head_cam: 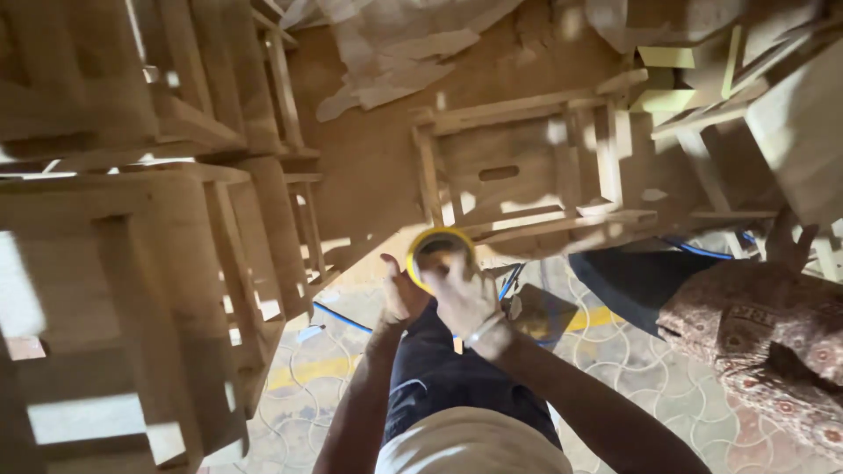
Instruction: The person sands wooden stools using an orbital sander, handling different stools and their individual parts by hand to ensure all surfaces are processed.
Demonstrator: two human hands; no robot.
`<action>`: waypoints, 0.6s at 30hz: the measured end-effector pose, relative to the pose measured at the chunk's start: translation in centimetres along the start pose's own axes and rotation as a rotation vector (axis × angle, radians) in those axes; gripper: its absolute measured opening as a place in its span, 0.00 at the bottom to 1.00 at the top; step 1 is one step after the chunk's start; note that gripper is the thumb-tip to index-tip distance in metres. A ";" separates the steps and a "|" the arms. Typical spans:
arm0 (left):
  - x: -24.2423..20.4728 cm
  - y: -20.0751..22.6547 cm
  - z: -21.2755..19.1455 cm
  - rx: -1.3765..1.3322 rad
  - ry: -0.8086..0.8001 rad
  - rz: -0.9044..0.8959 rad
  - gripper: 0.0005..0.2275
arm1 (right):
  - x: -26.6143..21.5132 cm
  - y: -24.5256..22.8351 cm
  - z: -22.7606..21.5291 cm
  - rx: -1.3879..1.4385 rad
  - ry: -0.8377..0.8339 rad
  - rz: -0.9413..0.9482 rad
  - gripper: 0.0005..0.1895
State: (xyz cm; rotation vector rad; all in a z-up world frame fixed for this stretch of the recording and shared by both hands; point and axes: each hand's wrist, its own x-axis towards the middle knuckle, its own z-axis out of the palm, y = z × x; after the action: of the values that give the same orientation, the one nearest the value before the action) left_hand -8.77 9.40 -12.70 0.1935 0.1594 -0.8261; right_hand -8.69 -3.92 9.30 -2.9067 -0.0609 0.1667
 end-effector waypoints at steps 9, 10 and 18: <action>3.2 2.8 6.1 1.008 0.717 0.111 0.34 | -3.6 10.3 3.3 0.099 0.094 0.344 0.48; 4.0 2.8 6.7 1.148 0.676 0.136 0.32 | -4.2 12.9 4.3 0.100 0.118 0.407 0.49; 9.9 -0.4 7.5 2.219 0.786 0.255 0.29 | -6.0 17.9 12.1 0.097 0.701 0.146 0.32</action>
State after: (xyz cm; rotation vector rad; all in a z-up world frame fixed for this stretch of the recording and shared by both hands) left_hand -2.01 0.31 -7.60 2.5620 -0.1296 -0.2650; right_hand -15.60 -18.93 -5.87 -2.6985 0.2675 -0.7952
